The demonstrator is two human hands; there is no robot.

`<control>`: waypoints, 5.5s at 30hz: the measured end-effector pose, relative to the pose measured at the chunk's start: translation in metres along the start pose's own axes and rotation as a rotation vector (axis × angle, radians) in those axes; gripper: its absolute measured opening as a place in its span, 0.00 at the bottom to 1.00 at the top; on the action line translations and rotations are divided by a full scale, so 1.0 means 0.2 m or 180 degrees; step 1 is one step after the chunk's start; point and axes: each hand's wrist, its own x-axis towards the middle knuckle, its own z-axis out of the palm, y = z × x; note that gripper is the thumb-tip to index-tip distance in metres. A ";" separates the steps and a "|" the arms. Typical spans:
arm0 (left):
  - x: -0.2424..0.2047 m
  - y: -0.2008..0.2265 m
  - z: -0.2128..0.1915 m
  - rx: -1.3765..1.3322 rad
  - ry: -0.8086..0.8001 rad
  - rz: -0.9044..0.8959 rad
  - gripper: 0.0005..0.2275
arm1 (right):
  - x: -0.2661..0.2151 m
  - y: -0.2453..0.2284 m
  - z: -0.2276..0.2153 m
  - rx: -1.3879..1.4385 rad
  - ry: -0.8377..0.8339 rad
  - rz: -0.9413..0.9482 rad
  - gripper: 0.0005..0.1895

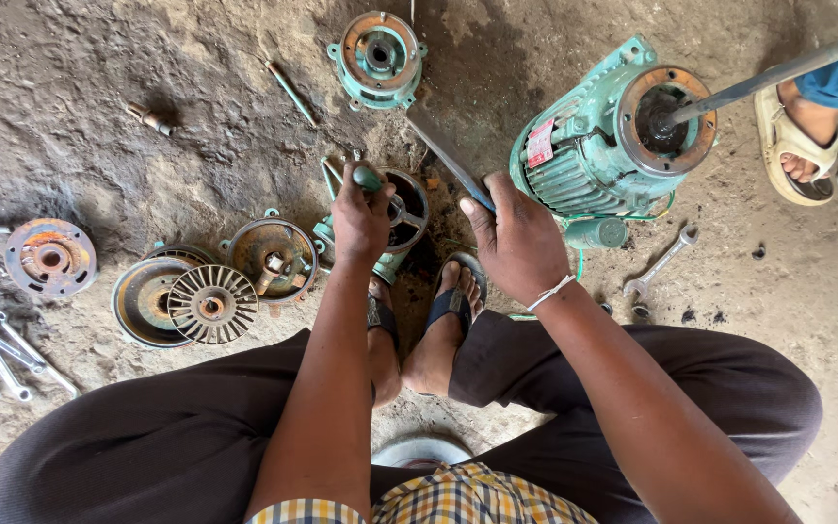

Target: The person sits on the floor and uses a screwdriver and a metal bar to work on a disassembled motor component. They repeatedly pry and adjust parts of the motor housing while surrounded by other motor parts and tools.

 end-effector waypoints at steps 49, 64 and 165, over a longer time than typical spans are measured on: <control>-0.05 -0.32 0.12 -0.2829 -0.0144 0.0289 0.06 | 0.21 -0.13 0.21 -0.0131 -0.0348 -0.1746 0.11; 0.00 -0.27 0.13 0.0254 0.0553 0.1308 0.15 | 0.26 -0.22 0.11 -0.1423 -0.1514 -0.0553 0.15; 0.25 0.19 0.11 0.2472 -0.2136 -0.0088 0.25 | -0.10 0.25 0.40 0.0663 0.0016 0.1089 0.24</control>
